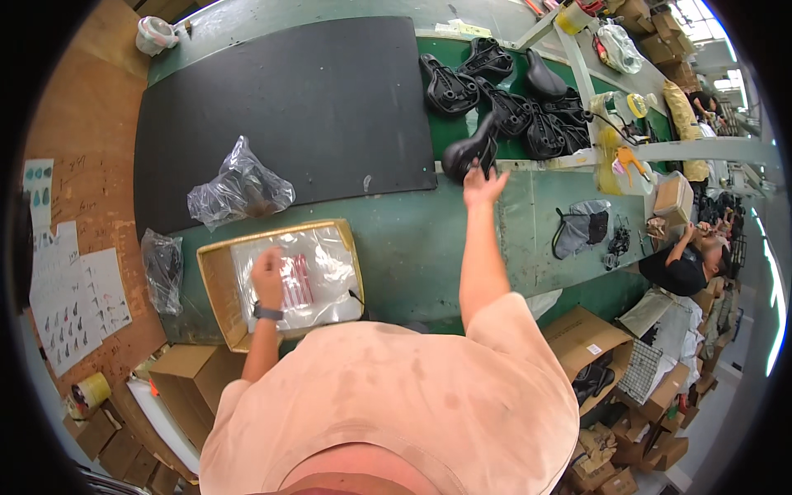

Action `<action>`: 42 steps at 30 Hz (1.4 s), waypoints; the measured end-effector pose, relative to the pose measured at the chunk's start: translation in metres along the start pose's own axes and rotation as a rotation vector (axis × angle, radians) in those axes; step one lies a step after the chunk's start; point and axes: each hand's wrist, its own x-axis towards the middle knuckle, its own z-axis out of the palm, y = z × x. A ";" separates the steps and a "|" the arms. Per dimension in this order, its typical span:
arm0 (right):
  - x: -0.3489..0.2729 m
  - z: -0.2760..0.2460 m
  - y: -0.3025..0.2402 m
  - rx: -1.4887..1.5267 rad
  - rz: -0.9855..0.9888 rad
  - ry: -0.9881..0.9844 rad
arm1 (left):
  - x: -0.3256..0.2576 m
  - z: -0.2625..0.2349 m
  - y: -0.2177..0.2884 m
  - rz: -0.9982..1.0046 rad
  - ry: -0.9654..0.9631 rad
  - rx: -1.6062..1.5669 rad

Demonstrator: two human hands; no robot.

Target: Packaging bicycle seats into plastic bags and placing them into cardboard boxes on a factory assembly line.

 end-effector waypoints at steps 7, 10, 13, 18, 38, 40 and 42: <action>-0.334 -0.099 0.026 -0.016 0.372 0.092 | -0.091 0.104 -0.068 0.030 -0.567 0.464; -0.392 -0.221 0.022 -0.490 0.651 0.109 | -0.100 0.125 -0.103 0.060 -0.514 0.478; -0.438 -0.256 0.052 -1.411 0.164 0.091 | -0.102 0.130 -0.123 0.093 -0.443 0.434; -0.474 -0.216 0.077 -2.190 -0.223 0.227 | -0.108 0.131 -0.130 0.059 -0.379 0.366; -0.558 0.007 0.087 -0.208 0.629 -0.587 | -0.146 -0.064 -0.065 0.119 -0.308 -0.158; -0.562 0.009 0.103 -0.190 0.678 -0.595 | -0.166 -0.084 -0.028 0.094 -0.327 -0.196; -0.571 0.008 0.123 -0.307 0.706 -0.598 | -0.185 -0.097 0.010 0.079 -0.390 -0.268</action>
